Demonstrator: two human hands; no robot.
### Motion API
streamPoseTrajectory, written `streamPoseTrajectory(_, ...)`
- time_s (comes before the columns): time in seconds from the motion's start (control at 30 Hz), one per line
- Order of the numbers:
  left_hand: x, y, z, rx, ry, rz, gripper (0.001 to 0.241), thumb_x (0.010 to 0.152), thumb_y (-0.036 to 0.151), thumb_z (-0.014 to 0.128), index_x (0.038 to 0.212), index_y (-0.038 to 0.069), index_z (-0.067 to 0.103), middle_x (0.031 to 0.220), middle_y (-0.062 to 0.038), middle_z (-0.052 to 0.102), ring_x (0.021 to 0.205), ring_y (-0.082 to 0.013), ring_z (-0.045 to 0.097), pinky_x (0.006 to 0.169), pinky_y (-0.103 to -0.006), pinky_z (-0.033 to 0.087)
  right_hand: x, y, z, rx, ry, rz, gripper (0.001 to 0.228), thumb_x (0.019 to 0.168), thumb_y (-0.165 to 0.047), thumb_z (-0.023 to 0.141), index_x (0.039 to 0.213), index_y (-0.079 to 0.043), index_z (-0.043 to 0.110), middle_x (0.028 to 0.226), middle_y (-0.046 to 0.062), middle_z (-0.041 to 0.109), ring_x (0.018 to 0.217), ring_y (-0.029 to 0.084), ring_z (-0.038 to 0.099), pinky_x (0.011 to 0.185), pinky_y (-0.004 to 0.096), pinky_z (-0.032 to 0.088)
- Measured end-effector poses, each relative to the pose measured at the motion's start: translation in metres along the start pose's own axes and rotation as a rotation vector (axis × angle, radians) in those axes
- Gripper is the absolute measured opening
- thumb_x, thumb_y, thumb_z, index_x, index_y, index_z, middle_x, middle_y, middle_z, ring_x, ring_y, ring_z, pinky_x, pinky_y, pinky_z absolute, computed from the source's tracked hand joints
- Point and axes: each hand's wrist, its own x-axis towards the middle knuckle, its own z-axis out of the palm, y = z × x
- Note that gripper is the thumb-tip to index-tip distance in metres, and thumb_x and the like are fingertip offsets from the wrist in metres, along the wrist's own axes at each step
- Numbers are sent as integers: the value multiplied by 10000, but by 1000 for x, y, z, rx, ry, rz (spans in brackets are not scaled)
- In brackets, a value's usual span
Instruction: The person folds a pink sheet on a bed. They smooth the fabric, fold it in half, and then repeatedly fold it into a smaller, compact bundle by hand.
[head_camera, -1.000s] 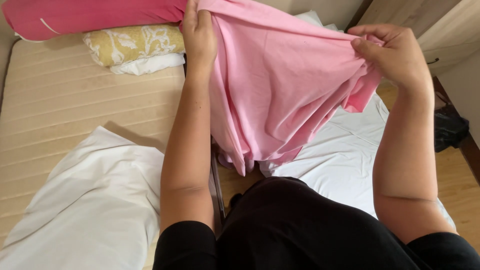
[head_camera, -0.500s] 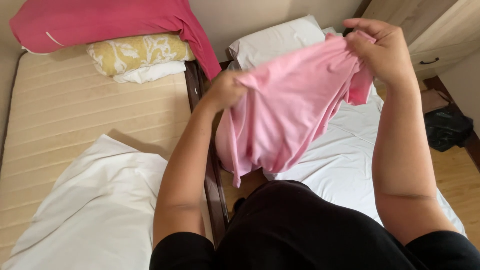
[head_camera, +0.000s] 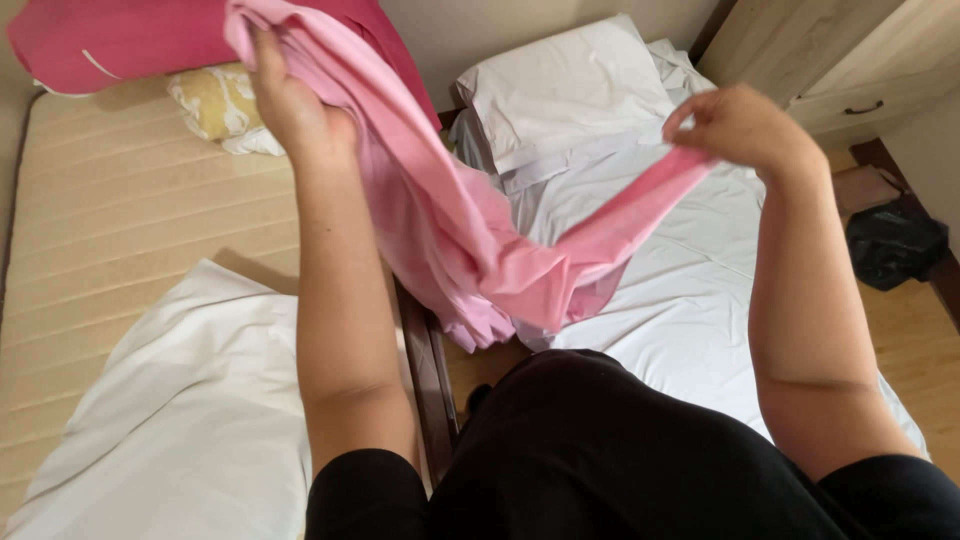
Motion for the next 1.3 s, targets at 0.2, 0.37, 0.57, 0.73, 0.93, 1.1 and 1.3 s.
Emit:
streamPoseTrajectory(0.2, 4, 1, -11, -67, 1, 102, 473, 766, 312, 784, 1101, -19, 745, 1044, -164, 764, 998, -320, 744, 864, -487, 642, 9, 22, -5, 375, 413, -137, 80, 1065, -171, 731, 1039, -246, 725, 808, -122, 589, 688, -7, 455, 641, 177, 374)
streamPoseTrajectory(0.37, -27, -14, -8, 374, -83, -20, 544, 808, 470, 638, 1180, 74, 674, 885, -63, 709, 787, -232, 741, 647, -335, 644, 32, 16, 11, 1024, 349, -453, 154, 1019, 2, 782, 1062, -116, 692, 749, -76, 580, 659, -15, 535, 666, 123, 495)
streamPoseTrajectory(0.57, -25, -56, -22, 341, -579, 162, 191, 991, 127, 609, 1134, 96, 731, 1110, -86, 734, 1093, -232, 673, 984, -342, 520, 34, -32, 28, 1291, 280, -565, 211, 1002, 132, 704, 1062, -69, 693, 669, -42, 519, 603, 31, 521, 641, 151, 502)
streamPoseTrajectory(0.73, -56, -42, -10, 1121, -624, -32, 573, 997, 411, 557, 1492, 175, 389, 1533, -138, 471, 1407, -278, 485, 1141, -479, 471, 39, -56, 39, 1334, 232, -615, 319, 957, 211, 633, 985, -102, 689, 634, -56, 415, 582, 37, 379, 643, 181, 411)
streamPoseTrajectory(0.93, -133, -84, 0, 953, -1136, 401, 677, 926, 388, 828, 1465, 142, 502, 1440, -101, 618, 1319, -242, 611, 1142, -373, 466, 49, -77, 65, 1224, 254, -669, 320, 916, 221, 615, 1029, -75, 666, 610, -47, 460, 524, 33, 392, 547, 199, 337)
streamPoseTrajectory(1.1, -155, -84, -3, 858, -1003, 438, 254, 1015, 103, 494, 1240, 75, 610, 1143, -94, 767, 1079, -271, 762, 934, -365, 586, 30, -78, 79, 1057, 182, -620, 264, 934, 71, 716, 1148, -70, 653, 765, -47, 569, 662, 19, 526, 661, 171, 459)
streamPoseTrajectory(1.3, -159, -69, -12, 859, -851, 421, 252, 900, 17, 467, 1021, 126, 660, 801, 8, 665, 680, -141, 559, 652, -296, 443, 24, -63, 117, 568, 155, -555, 485, 859, -136, 845, 1272, -142, 590, 1046, -16, 591, 821, 83, 546, 721, 213, 482)
